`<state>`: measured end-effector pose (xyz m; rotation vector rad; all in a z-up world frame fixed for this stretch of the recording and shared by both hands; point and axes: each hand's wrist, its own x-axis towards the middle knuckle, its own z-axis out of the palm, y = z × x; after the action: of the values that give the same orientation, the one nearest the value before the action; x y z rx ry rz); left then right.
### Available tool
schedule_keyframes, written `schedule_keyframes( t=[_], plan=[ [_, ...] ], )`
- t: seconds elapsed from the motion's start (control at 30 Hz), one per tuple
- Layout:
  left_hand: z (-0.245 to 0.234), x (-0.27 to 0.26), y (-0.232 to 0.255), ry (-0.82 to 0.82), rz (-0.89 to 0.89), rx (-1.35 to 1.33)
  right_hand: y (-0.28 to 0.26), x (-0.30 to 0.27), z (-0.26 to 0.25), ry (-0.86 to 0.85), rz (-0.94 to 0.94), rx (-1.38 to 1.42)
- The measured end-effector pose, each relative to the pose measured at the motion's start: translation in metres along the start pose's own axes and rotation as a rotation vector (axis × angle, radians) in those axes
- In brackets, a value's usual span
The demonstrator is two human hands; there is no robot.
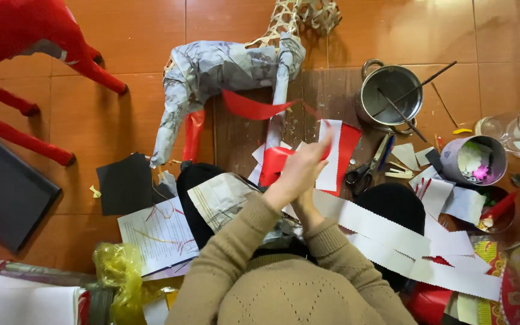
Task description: Decorating a giraffe-shaped model by wrapping it with red and white paper strips
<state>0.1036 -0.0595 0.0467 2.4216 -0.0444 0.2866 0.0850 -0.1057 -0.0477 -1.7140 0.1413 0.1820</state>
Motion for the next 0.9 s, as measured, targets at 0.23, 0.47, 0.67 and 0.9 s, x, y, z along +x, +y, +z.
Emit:
schedule_keyframes(
  t=[0.23,0.47,0.67,0.9],
  plan=[
    [-0.008,-0.052,-0.083,-0.204,-0.954,-0.360,0.026,0.014,0.015,0.141,0.483,0.610],
    [-0.023,-0.042,-0.059,0.028,-0.931,-0.725,0.019,0.019,0.014,0.030,0.709,0.836],
    [-0.013,-0.052,-0.076,-0.070,-1.029,-0.520,0.044,0.004,0.002,-0.174,0.821,0.513],
    [0.005,-0.061,-0.100,-0.192,-1.017,-0.429,0.001,0.020,0.013,-0.561,0.309,0.030]
  ],
)
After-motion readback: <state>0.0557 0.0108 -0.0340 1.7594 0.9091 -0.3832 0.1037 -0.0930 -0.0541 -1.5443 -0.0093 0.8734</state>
